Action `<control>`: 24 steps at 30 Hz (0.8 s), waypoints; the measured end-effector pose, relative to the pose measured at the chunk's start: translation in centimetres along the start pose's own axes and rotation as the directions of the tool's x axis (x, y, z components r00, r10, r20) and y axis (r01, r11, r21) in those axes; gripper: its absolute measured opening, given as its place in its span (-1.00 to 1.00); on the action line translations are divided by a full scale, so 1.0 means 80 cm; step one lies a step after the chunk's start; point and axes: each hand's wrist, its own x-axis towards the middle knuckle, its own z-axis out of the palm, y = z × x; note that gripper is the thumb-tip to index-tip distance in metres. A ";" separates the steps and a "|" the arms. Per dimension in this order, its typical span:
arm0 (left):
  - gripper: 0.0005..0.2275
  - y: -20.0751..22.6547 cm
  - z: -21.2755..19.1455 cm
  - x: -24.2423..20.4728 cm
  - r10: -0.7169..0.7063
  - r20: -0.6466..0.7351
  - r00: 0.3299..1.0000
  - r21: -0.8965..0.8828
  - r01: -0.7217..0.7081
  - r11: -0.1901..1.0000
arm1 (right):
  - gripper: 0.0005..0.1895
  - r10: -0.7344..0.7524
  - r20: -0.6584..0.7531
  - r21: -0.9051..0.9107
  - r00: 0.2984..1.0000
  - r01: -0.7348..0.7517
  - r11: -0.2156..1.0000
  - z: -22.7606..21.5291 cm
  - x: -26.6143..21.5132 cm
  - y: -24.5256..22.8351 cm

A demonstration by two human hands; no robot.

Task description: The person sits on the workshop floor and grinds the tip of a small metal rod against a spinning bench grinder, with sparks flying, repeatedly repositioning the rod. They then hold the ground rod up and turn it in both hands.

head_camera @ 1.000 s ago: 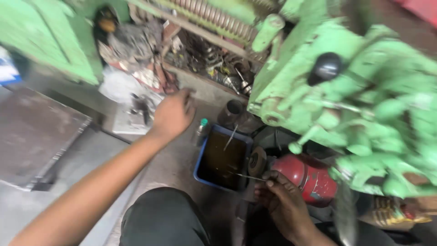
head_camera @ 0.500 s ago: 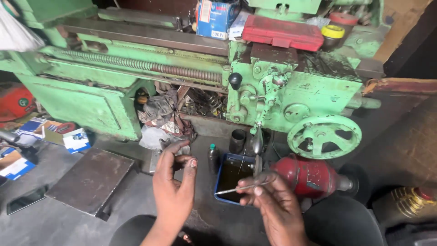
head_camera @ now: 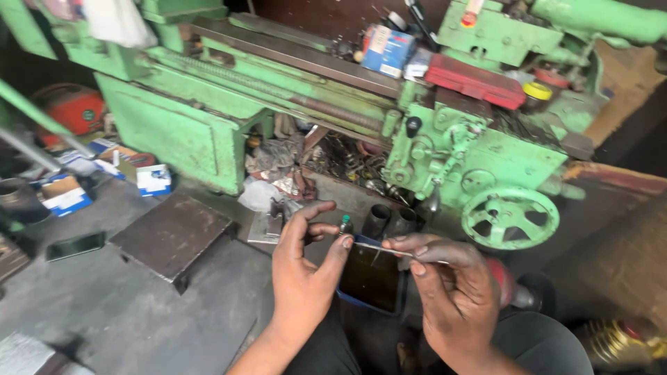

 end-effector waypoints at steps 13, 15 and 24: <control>-0.67 -0.015 -0.045 -0.007 -0.024 -0.234 0.972 0.172 0.066 0.983 | -0.89 -0.083 0.297 0.086 0.951 0.060 0.995 0.032 0.066 0.048; -0.67 0.000 -0.051 0.001 0.007 -0.290 0.957 0.255 0.070 0.965 | -0.90 -0.020 0.251 0.274 0.968 -0.052 0.960 0.052 0.087 0.064; -0.76 -0.071 -0.157 0.109 -0.220 -0.613 0.759 -0.289 0.044 0.956 | -0.84 0.437 0.417 0.682 0.797 -0.592 0.429 0.165 0.117 0.246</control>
